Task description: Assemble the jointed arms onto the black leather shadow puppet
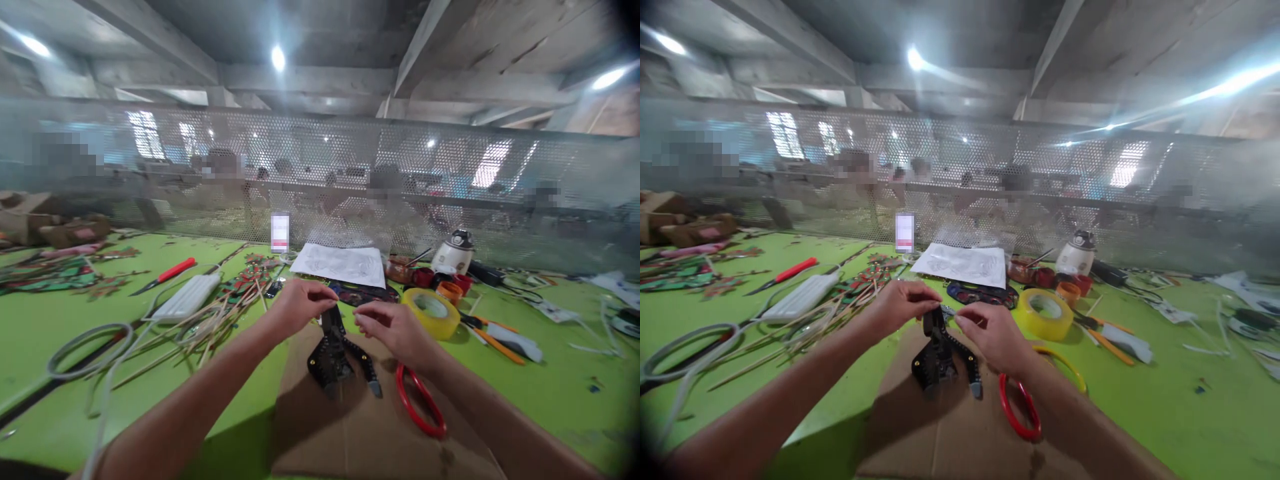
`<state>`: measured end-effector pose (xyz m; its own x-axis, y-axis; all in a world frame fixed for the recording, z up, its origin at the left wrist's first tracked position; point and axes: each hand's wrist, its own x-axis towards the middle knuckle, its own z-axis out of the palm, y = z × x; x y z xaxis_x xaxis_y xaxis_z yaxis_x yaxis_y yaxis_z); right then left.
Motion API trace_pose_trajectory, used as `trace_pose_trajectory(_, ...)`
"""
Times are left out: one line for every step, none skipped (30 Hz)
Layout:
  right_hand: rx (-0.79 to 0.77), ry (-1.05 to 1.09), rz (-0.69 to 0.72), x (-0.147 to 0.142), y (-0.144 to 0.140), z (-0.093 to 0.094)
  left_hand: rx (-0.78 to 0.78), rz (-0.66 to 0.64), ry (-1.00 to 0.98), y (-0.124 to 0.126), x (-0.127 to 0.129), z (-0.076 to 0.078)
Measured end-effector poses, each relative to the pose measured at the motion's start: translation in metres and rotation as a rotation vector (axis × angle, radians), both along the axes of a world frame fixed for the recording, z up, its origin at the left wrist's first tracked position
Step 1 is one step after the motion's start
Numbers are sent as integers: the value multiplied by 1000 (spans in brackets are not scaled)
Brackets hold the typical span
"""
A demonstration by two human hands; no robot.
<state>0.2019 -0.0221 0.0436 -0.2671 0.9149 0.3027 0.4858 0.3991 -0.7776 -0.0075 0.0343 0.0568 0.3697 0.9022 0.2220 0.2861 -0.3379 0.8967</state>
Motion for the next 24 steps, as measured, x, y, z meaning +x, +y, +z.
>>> trace_pose_trajectory(-26, 18, 13, -3, 0, -3, -41, -28, -41, -5, 6, -2)
trace_pose_trajectory(-59, 38, 22, -6, 0, -6, -84, -53, -97, -8, 12, -4)
trace_pose_trajectory(-103, 67, 26, -8, 0, -9, -136, -75, -161, -11, 16, -6)
trace_pose_trajectory(-161, 112, 27, -9, 0, -13, -192, -91, -231, -13, 19, -9)
trace_pose_trajectory(-224, 176, 21, -11, -1, -16, -253, -98, -305, -15, 22, -11)
trace_pose_trajectory(-284, 249, 11, -11, -2, -19, -322, -102, -374, -17, 24, -14)
trace_pose_trajectory(-331, 318, -2, -12, -3, -21, -400, -101, -439, -19, 26, -18)
trace_pose_trajectory(-365, 371, -13, -13, -4, -22, -480, -98, -493, -21, 27, -21)
trace_pose_trajectory(-385, 403, -20, -13, -5, -23, -551, -93, -536, -22, 29, -25)
trace_pose_trajectory(-396, 420, -25, -14, -6, -24, -607, -86, -571, -24, 30, -28)
trace_pose_trajectory(-405, 429, -29, -14, -7, -25, -646, -81, -600, -26, 32, -32)
trace_pose_trajectory(-415, 434, -32, -14, -8, -26, -666, -76, -627, -28, 33, -34)
trace_pose_trajectory(-426, 444, -36, -15, -9, -28, -679, -75, -651, -30, 34, -36)
trace_pose_trajectory(-438, 455, -39, -15, -9, -29, -689, -77, -673, -32, 35, -38)
trace_pose_trajectory(-448, 465, -43, -15, -10, -30, -699, -80, -695, -34, 36, -39)
trace_pose_trajectory(-458, 472, -46, -15, -11, -32, -705, -80, -710, -36, 37, -40)
trace_pose_trajectory(-467, 479, -49, -16, -11, -33, -711, -77, -721, -37, 38, -40)
trace_pose_trajectory(-475, 488, -51, -16, -12, -35, -715, -70, -730, -38, 38, -41)
trace_pose_trajectory(-482, 495, -55, -17, -13, -36, -719, -63, -739, -39, 39, -41)
trace_pose_trajectory(-487, 500, -57, -17, -13, -37, -723, -58, -744, -40, 39, -42)
trace_pose_trajectory(-493, 504, -55, -18, -13, -38, -730, -55, -744, -41, 39, -42)
trace_pose_trajectory(-497, 505, -52, -19, -14, -39, -736, -52, -740, -41, 39, -43)
trace_pose_trajectory(-501, 500, -45, -19, -14, -40, -740, -47, -732, -41, 38, -44)
trace_pose_trajectory(-504, 491, -37, -20, -14, -41, -740, -40, -721, -41, 38, -45)
